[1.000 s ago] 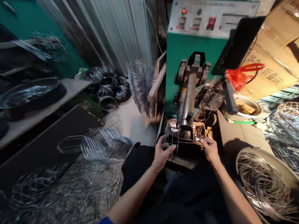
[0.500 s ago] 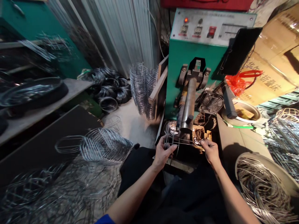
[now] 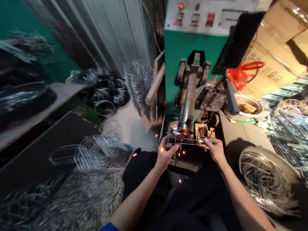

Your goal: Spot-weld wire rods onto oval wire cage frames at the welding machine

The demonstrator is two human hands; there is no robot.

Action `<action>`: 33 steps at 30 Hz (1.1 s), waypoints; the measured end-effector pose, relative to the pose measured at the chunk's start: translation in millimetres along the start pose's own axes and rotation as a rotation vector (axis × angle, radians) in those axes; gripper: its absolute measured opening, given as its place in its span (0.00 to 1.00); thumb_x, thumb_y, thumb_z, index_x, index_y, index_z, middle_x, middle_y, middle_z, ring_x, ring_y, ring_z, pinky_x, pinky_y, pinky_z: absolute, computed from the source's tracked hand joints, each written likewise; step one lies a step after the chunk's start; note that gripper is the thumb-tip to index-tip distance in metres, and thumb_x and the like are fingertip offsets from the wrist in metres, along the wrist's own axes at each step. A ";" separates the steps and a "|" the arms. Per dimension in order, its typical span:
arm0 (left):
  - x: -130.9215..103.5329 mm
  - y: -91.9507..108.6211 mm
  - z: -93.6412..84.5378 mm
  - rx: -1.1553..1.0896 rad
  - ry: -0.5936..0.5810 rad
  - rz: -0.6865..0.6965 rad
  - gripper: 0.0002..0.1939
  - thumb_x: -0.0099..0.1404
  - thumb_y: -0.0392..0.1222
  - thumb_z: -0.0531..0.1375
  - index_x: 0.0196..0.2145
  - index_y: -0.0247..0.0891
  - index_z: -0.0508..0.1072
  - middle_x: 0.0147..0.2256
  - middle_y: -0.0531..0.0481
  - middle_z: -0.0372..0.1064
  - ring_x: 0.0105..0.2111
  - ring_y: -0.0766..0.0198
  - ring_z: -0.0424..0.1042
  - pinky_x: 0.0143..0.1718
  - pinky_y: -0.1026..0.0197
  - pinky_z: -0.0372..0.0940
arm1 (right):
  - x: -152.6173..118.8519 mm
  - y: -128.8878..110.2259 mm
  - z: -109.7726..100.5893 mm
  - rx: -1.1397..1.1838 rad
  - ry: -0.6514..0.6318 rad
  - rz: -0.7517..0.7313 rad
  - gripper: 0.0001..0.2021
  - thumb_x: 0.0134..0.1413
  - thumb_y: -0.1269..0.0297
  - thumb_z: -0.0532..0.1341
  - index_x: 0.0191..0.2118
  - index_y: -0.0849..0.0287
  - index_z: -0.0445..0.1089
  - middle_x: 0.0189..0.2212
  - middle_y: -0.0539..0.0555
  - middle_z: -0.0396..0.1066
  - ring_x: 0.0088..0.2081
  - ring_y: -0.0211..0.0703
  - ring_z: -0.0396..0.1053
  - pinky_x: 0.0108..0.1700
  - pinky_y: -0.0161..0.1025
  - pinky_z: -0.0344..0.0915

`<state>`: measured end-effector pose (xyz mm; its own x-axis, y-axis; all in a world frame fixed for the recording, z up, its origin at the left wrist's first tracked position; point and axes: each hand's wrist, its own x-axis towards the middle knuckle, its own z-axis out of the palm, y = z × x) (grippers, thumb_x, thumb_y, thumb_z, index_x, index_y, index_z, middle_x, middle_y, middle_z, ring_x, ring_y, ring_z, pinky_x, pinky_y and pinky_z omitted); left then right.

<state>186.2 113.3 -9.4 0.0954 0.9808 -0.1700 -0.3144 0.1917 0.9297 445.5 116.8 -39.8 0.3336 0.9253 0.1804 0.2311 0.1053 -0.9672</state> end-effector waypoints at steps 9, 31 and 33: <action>6.0 -0.3 7.5 0.095 0.135 0.005 0.37 0.44 0.46 0.75 0.52 0.39 0.71 0.22 0.61 0.67 0.17 0.72 0.63 0.18 0.70 0.63 | -27.4 9.5 -76.7 -0.525 0.024 -0.060 0.16 0.63 0.50 0.60 0.45 0.56 0.74 0.42 0.55 0.72 0.44 0.45 0.69 0.49 0.38 0.63; 0.8 13.3 19.7 0.240 0.259 -0.107 0.30 0.41 0.42 0.73 0.44 0.40 0.73 0.26 0.56 0.68 0.20 0.68 0.65 0.19 0.66 0.62 | -35.0 118.2 -212.7 -0.877 0.331 1.009 0.16 0.64 0.56 0.62 0.47 0.65 0.72 0.47 0.60 0.73 0.48 0.49 0.72 0.52 0.51 0.68; 1.6 12.8 19.6 0.243 0.231 -0.089 0.27 0.43 0.42 0.72 0.43 0.40 0.72 0.26 0.56 0.68 0.20 0.68 0.65 0.19 0.66 0.61 | -39.4 108.0 -217.5 -0.857 0.367 0.993 0.16 0.65 0.54 0.61 0.47 0.64 0.72 0.46 0.59 0.73 0.46 0.47 0.72 0.51 0.50 0.69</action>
<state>200.8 116.6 8.6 -0.1132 0.9480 -0.2975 -0.0773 0.2901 0.9539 656.1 12.5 -112.5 0.8810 0.3145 -0.3535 0.1986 -0.9239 -0.3269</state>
